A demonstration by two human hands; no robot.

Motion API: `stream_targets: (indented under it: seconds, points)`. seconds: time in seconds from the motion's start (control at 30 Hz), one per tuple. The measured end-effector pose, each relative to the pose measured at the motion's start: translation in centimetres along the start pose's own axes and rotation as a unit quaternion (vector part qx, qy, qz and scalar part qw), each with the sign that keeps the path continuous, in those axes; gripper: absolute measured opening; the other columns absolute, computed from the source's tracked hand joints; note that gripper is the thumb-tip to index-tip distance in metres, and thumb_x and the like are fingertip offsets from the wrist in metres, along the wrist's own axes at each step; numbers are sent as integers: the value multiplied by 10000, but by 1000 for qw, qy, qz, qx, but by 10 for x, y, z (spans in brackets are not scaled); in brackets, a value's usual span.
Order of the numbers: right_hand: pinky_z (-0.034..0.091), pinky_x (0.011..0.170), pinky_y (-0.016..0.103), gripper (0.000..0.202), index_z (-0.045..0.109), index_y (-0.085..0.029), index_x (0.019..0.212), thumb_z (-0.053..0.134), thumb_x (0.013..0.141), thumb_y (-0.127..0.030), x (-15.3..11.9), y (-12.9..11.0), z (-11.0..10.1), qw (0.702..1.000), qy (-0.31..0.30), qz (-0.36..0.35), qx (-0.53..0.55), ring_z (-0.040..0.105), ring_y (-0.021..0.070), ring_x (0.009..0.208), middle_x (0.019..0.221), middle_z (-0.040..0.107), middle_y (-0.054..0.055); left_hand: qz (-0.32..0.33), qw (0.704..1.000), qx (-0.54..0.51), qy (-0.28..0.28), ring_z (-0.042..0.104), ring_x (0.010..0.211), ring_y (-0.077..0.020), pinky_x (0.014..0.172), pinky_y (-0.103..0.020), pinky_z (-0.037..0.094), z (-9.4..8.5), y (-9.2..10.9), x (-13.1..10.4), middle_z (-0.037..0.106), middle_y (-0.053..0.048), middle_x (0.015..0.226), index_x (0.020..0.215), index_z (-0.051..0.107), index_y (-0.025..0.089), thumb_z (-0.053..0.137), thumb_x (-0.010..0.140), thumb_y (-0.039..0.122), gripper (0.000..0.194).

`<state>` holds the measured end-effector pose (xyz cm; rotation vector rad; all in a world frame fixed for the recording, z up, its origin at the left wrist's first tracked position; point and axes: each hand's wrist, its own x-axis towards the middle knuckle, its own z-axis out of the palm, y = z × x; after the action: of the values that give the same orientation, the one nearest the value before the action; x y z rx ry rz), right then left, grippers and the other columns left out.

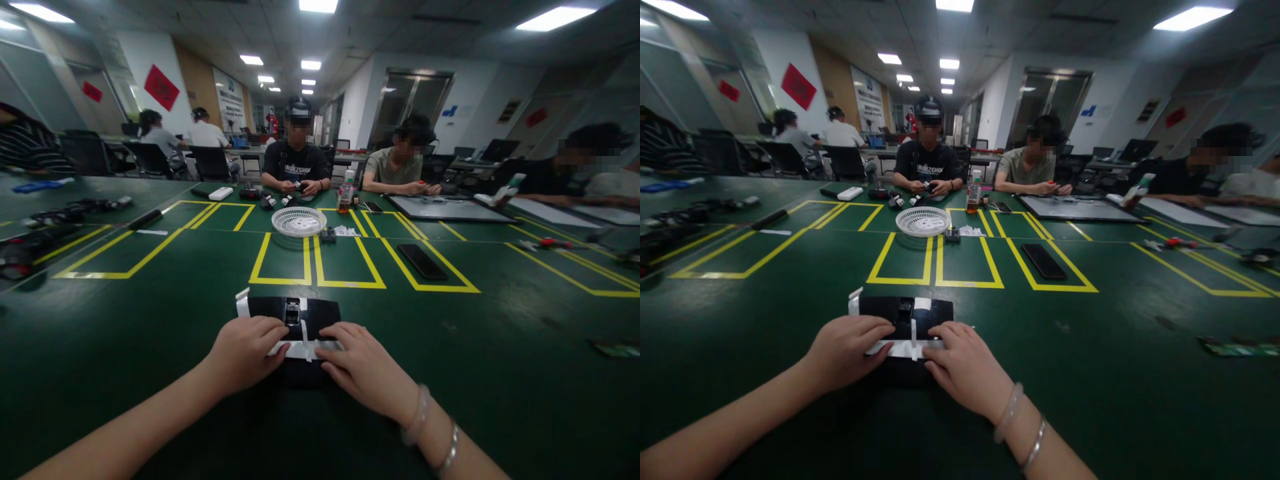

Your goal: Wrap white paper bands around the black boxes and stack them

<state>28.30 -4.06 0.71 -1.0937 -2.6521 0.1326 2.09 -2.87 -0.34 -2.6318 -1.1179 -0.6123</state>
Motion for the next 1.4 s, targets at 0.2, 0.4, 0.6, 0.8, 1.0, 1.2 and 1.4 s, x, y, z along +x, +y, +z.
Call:
stream_targets:
  seconds: [0.2, 0.4, 0.6, 0.8, 1.0, 1.2, 1.4]
  points:
    - [472, 945, 425, 239, 675, -273, 1143, 609, 915, -237, 1, -4, 0, 1000, -10, 3, -9, 580, 227, 1073, 1141, 632, 54, -91, 972, 62, -206, 620, 702, -259, 570, -300, 456, -14, -7, 10, 627, -68, 819, 855, 695, 150, 775, 822, 425, 288]
    - [483, 845, 383, 217, 663, -258, 1111, 578, 923, -191, 3, -2, 3, 999, -13, -7, -41, 601, 197, 917, 1045, 645, 46, -56, 959, 60, -270, 638, 764, -237, 589, -267, 465, -26, -17, 15, 631, -44, 875, 899, 694, 172, 787, 839, 310, 177]
    - [475, 844, 381, 312, 612, -283, 1213, 558, 928, -166, 2, -1, 4, 999, -25, -12, -41, 590, 199, 944, 1092, 631, 43, -56, 952, 70, -292, 646, 790, -246, 580, -258, 480, -30, -18, 15, 638, -62, 914, 885, 728, 173, 780, 850, 281, 124]
    - [480, 859, 401, 300, 636, -298, 1207, 613, 910, -257, 0, -8, 2, 999, -18, 0, -35, 586, 216, 963, 1088, 621, 51, -85, 950, 33, -298, 651, 782, -233, 561, -253, 487, -27, -21, 9, 641, -74, 917, 825, 753, 174, 695, 867, 168, 72]
    - [478, 896, 421, 295, 642, -288, 1199, 621, 907, -255, 1, -8, 3, 999, -19, 4, -29, 582, 228, 992, 1093, 632, 52, -108, 952, 37, -285, 643, 808, -288, 622, -343, 526, -24, -21, 5, 654, -84, 913, 877, 742, 197, 779, 787, 200, 97]
    - [359, 1067, 517, 408, 552, -296, 1325, 586, 924, -228, 3, -4, 7, 1000, 19, -3, -3, 596, 225, 1052, 1135, 658, 47, 14, 984, -59, -166, 465, 1270, -353, 1088, -491, 366, -6, -16, 0, 506, -134, 1388, 1393, 516, 181, 831, 682, 632, 898]
    - [347, 1087, 524, 471, 488, -266, 1393, 550, 930, -204, 2, -2, 3, 997, 81, 12, 3, 605, 222, 1064, 1157, 671, 59, 27, 981, -107, -160, 387, 1348, -320, 1195, -498, 183, 11, -15, -3, 436, -126, 1453, 1482, 395, 185, 776, 753, 598, 920]
